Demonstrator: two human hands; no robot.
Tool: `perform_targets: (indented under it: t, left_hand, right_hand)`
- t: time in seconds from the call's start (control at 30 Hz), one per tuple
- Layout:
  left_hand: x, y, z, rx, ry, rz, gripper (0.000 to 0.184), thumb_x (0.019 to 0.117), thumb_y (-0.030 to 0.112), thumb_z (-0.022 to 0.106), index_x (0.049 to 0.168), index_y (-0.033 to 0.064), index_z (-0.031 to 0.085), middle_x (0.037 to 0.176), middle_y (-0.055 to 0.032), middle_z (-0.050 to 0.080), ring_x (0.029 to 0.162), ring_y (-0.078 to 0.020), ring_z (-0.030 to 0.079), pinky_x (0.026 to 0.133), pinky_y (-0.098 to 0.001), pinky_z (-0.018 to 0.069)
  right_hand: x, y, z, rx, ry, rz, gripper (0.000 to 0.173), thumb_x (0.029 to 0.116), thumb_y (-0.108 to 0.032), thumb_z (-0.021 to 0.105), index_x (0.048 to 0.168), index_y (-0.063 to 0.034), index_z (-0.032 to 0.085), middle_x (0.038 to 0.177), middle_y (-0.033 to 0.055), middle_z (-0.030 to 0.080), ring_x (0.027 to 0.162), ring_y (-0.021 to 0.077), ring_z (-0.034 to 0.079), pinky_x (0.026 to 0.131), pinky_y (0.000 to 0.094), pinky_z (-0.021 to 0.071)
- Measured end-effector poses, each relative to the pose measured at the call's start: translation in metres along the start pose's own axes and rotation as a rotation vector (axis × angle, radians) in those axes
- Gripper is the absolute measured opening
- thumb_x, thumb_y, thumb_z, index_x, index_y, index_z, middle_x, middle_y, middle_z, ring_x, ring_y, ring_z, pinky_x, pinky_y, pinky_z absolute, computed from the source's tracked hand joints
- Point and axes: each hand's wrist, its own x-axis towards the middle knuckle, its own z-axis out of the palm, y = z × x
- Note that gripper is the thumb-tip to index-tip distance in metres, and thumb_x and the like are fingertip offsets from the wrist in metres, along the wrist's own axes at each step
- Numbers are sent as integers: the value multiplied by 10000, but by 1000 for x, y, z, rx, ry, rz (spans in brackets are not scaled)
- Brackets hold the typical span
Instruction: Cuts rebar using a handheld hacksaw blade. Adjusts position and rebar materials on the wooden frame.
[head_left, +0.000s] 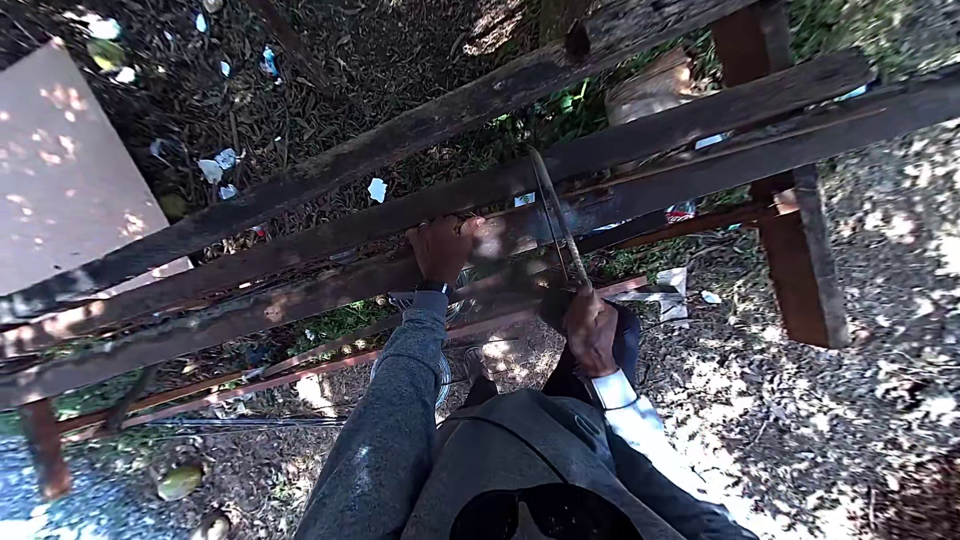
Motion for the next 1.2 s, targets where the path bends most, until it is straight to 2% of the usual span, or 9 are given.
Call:
perform_targets:
  t: [0.17,0.5,0.57,0.63,0.77,0.9,0.97,1.03,1.2]
  left_hand:
    - [-1,0,-1,-23,27,9,710,944,807,364,816,193,695,832,7,693,909,-216,653,946,-527,443]
    - [-2,2,1,-9,15,-7,743,925,836,344,798,187,682,829,-2,691,910,-224,651,940,-520,441]
    - [-1,3,-1,-23,-6,-26,757,906,857,344,815,193,695,845,-1,696,929,-228,647,949,-521,434]
    - [1,3,-2,-32,-3,-26,751,907,855,347,808,193,687,835,-3,690,923,-226,646,945,-517,432]
    - [-1,2,-4,-16,-16,-18,738,927,829,350,794,180,675,837,-16,689,920,-239,650,946,-527,433]
    - [3,2,-1,-16,-9,-17,732,925,832,357,819,191,693,854,-1,699,932,-226,648,947,-518,431]
    - [1,2,2,-15,4,-13,718,930,821,372,824,192,702,848,7,701,924,-216,652,950,-516,438]
    - [-1,1,2,-7,9,-14,720,931,824,359,801,194,683,834,10,692,915,-210,648,949,-518,434]
    - [2,2,1,-27,13,-13,728,926,831,352,798,194,680,833,8,688,912,-213,643,935,-517,426]
  right_hand:
    - [87,-6,48,-87,3,84,706,1054,-655,262,689,-116,535,549,69,478,468,225,497,454,476,441]
    - [78,-1,45,-19,11,86,684,1057,-654,285,719,-128,563,552,54,458,466,205,471,454,442,425]
    - [58,10,35,0,1,39,681,1056,-642,281,775,-113,603,574,34,476,500,187,499,497,441,463]
    - [20,31,18,66,3,-3,675,1054,-641,299,728,-120,580,548,-12,471,474,138,497,480,389,482]
    - [-47,30,-14,153,-10,3,579,1095,-515,322,674,-164,506,529,-65,415,446,77,432,444,303,412]
    - [16,1,10,-36,12,-20,654,1069,-593,296,681,-125,536,528,-30,442,454,101,473,454,345,452]
    - [64,-6,33,-121,-6,51,692,1066,-608,271,733,-84,576,571,45,486,499,186,507,494,439,465]
    - [85,-10,47,-104,-18,158,755,1031,-710,240,702,-103,546,558,88,479,464,243,484,446,487,426]
    - [50,9,33,0,21,3,672,1064,-623,278,776,-116,612,576,17,485,518,167,514,517,424,478]
